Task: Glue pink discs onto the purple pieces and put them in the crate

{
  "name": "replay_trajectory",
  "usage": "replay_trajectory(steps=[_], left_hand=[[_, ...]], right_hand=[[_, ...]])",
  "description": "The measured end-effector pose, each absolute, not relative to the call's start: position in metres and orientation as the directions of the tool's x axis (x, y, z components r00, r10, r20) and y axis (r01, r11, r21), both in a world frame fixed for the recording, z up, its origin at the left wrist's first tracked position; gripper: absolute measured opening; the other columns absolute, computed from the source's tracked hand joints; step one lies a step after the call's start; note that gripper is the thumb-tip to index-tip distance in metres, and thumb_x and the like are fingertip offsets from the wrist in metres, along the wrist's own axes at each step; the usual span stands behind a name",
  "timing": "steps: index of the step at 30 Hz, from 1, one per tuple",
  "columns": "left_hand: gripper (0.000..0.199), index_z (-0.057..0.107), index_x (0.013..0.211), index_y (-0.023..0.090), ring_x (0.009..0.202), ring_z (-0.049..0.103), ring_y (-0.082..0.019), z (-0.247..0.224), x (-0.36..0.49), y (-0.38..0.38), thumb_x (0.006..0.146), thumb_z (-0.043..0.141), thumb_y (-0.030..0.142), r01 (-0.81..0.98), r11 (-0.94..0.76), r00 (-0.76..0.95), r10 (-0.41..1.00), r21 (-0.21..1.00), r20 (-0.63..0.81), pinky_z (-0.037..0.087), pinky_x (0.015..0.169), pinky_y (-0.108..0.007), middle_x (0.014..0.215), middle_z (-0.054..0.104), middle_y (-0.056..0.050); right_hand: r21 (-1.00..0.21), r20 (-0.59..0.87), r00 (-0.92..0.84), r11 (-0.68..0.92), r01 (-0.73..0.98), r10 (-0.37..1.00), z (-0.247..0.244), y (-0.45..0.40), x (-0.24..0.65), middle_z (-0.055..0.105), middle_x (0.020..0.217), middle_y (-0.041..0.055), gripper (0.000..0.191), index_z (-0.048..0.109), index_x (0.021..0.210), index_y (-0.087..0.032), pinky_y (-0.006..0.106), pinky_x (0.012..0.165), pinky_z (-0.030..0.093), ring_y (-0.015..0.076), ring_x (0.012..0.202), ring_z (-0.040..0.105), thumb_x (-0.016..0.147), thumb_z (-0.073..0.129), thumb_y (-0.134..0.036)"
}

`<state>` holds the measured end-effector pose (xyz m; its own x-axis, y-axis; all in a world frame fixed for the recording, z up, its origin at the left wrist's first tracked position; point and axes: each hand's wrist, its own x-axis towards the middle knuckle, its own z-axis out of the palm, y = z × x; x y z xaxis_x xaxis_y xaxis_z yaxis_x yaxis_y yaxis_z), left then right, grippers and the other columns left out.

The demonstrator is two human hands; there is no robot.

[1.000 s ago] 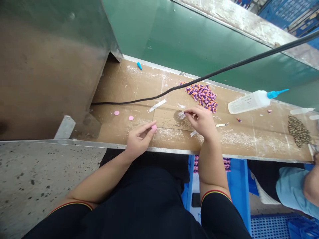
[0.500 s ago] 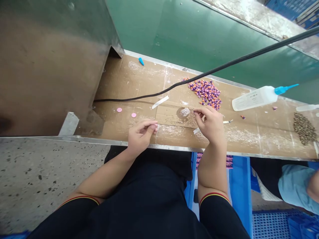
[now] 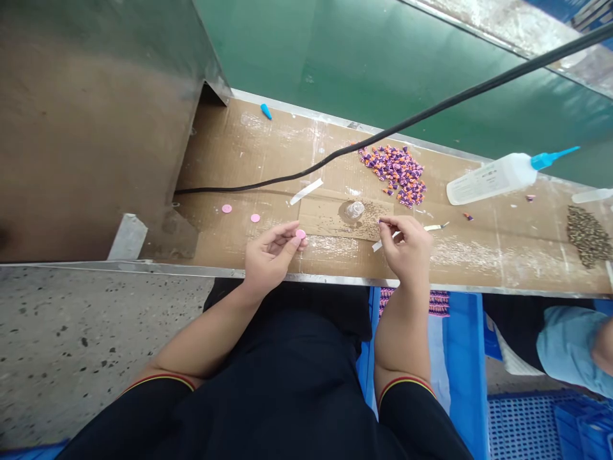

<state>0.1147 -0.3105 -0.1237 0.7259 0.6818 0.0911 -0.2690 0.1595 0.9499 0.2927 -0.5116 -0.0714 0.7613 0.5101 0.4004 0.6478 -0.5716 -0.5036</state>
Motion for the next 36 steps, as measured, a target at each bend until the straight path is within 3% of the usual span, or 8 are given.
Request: replay_trajectory(steps=[3,8,15,22,24,26,30,36], left_hand=[[0.036,0.087,0.113,0.018,0.078,0.081,-0.017,-0.122,0.115,-0.312,0.093,0.09,0.049,-0.231,0.179,0.723,0.689,0.956,0.045,0.072,0.073,-0.027,0.09,0.083,-0.008],[0.03,0.088,0.111,0.02,0.077,0.079,-0.016,-0.125,0.115,-0.311,0.096,0.087,0.046,-0.233,0.086,0.718,0.687,0.969,0.111,0.071,0.074,-0.028,0.095,0.082,-0.008],[0.016,0.088,0.116,0.029,0.096,0.079,-0.016,-0.129,0.115,-0.306,0.102,0.082,0.033,-0.293,-0.132,0.697,0.649,0.947,0.306,0.068,0.084,-0.028,0.106,0.081,-0.007],[0.012,0.089,0.111,0.034,0.104,0.08,-0.019,-0.131,0.115,-0.303,0.102,0.082,0.038,-0.325,-0.142,0.718,0.607,0.935,0.342,0.069,0.096,-0.036,0.113,0.081,-0.006],[0.015,0.09,0.106,0.033,0.102,0.081,-0.02,-0.131,0.113,-0.305,0.099,0.085,0.045,-0.289,-0.032,0.729,0.64,0.957,0.242,0.068,0.097,-0.038,0.105,0.084,-0.006],[0.026,0.09,0.1,0.031,0.094,0.08,-0.019,-0.128,0.111,-0.309,0.091,0.091,0.055,-0.255,0.209,0.745,0.665,0.944,0.054,0.068,0.09,-0.034,0.098,0.084,-0.006],[0.039,0.088,0.091,0.027,0.085,0.075,-0.015,-0.115,0.107,-0.318,0.076,0.101,0.061,-0.183,0.623,0.783,0.56,0.76,-0.27,0.064,0.079,-0.028,0.098,0.083,-0.004],[0.034,0.088,0.085,0.025,0.082,0.07,-0.01,-0.097,0.104,-0.325,0.073,0.105,0.051,-0.194,0.72,0.793,0.515,0.666,-0.325,0.06,0.081,-0.021,0.094,0.081,-0.003]], right_hand=[[-0.695,0.378,0.816,-0.448,0.562,0.436,-0.075,-0.502,0.267,0.083,0.096,0.0065,0.014,0.081,0.102,-0.027,0.037,0.061,0.063,0.023,0.075,0.076,0.099,0.072,-0.037],[-0.927,0.267,0.83,-0.106,0.361,0.49,-0.086,-0.467,0.213,0.081,0.099,0.0047,0.014,0.08,0.106,-0.029,0.036,0.064,0.07,0.0216,0.08,0.081,0.104,0.074,-0.041],[-0.981,0.187,0.825,0.06,0.183,0.533,-0.088,-0.443,0.188,0.079,0.106,0.0053,0.019,0.08,0.106,-0.03,0.037,0.078,0.077,0.024,0.098,0.085,0.106,0.075,-0.048],[-0.985,0.117,0.83,0.174,0.024,0.546,-0.09,-0.447,0.187,0.078,0.099,-0.0001,0.016,0.08,0.106,-0.031,0.033,0.072,0.076,0.0212,0.093,0.085,0.102,0.082,-0.047],[-0.983,0.129,0.849,0.181,0.04,0.513,-0.091,-0.445,0.184,0.08,0.097,0.0,0.015,0.08,0.106,-0.031,0.033,0.072,0.075,0.0213,0.091,0.085,0.103,0.081,-0.045],[-0.98,0.189,0.873,0.14,0.141,0.449,-0.093,-0.442,0.18,0.082,0.098,0.0014,0.012,0.082,0.107,-0.031,0.035,0.074,0.075,0.0214,0.091,0.084,0.104,0.079,-0.042],[-0.903,0.404,0.833,0.021,0.429,0.378,-0.095,-0.434,0.171,0.085,0.101,0.0034,0.007,0.083,0.109,-0.03,0.038,0.077,0.072,0.0217,0.089,0.082,0.105,0.077,-0.033],[-0.801,0.565,0.759,-0.006,0.599,0.324,-0.095,-0.428,0.167,0.087,0.105,0.0035,0.021,0.082,0.115,-0.029,0.037,0.081,0.072,0.0209,0.092,0.083,0.101,0.078,-0.014]])
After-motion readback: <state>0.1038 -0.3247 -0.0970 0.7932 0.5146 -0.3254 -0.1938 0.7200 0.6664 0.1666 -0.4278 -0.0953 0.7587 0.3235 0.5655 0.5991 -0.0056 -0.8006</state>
